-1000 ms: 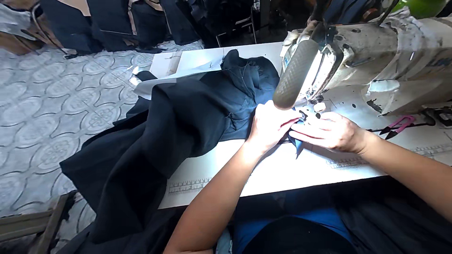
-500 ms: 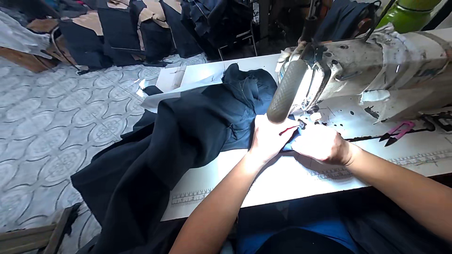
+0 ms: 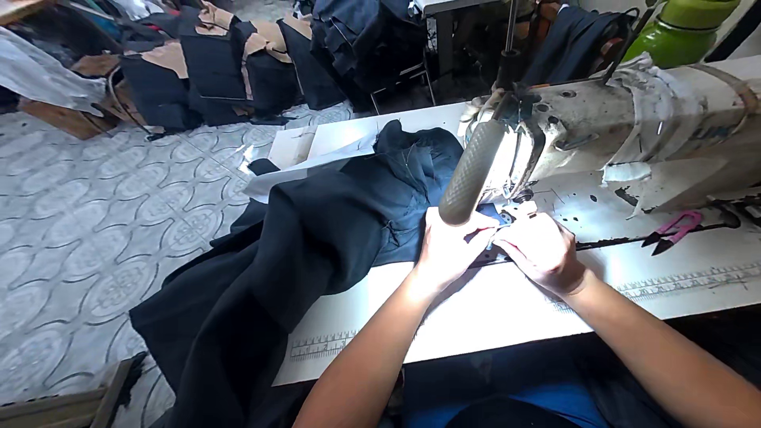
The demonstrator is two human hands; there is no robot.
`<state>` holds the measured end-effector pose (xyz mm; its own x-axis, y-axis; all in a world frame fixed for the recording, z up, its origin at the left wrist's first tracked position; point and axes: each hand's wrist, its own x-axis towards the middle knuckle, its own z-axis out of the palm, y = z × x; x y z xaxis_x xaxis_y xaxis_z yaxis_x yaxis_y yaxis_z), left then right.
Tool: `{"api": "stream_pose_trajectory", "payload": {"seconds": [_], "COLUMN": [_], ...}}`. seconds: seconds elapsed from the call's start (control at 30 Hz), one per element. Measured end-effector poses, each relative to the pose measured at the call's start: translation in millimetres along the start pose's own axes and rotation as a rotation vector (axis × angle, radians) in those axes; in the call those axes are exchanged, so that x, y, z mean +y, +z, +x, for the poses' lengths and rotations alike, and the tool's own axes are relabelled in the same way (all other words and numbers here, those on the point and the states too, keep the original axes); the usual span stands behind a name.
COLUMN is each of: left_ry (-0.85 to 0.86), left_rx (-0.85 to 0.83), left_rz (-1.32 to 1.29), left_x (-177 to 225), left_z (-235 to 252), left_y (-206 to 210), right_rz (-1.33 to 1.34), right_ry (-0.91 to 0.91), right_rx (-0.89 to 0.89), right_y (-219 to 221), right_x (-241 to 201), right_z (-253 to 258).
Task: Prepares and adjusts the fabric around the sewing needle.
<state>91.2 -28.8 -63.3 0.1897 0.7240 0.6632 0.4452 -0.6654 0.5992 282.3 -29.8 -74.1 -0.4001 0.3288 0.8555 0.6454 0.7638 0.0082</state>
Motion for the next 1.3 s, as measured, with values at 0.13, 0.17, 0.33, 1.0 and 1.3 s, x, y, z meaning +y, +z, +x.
{"api": "stream_pose_trajectory", "payload": {"seconds": [0.13, 0.17, 0.33, 1.0, 1.3], "left_ry": [-0.080, -0.091, -0.160, 0.040, 0.161], "left_rx": [-0.045, -0.051, -0.074, -0.096, -0.221], "left_rz": [-0.129, -0.161, -0.232, -0.029, 0.027], "left_x": [4.1, 4.4, 8.0, -0.3, -3.3], "left_z": [1.1, 1.8, 0.0, -4.2, -3.3], "left_y": [-1.4, -1.4, -3.2, -6.4, -17.2], "right_rz": [0.006, 0.005, 0.013, -0.039, 0.072], "right_ry": [0.037, 0.035, 0.041, 0.094, 0.072], "right_rx": [0.010, 0.011, 0.069, 0.112, 0.079], "right_y": [-0.4, -0.4, 2.3, 0.7, -3.5], "right_x": [-3.0, -2.9, -4.7, -5.5, -6.3], "right_z": [-3.2, -3.0, -3.4, -7.9, -7.1]}}
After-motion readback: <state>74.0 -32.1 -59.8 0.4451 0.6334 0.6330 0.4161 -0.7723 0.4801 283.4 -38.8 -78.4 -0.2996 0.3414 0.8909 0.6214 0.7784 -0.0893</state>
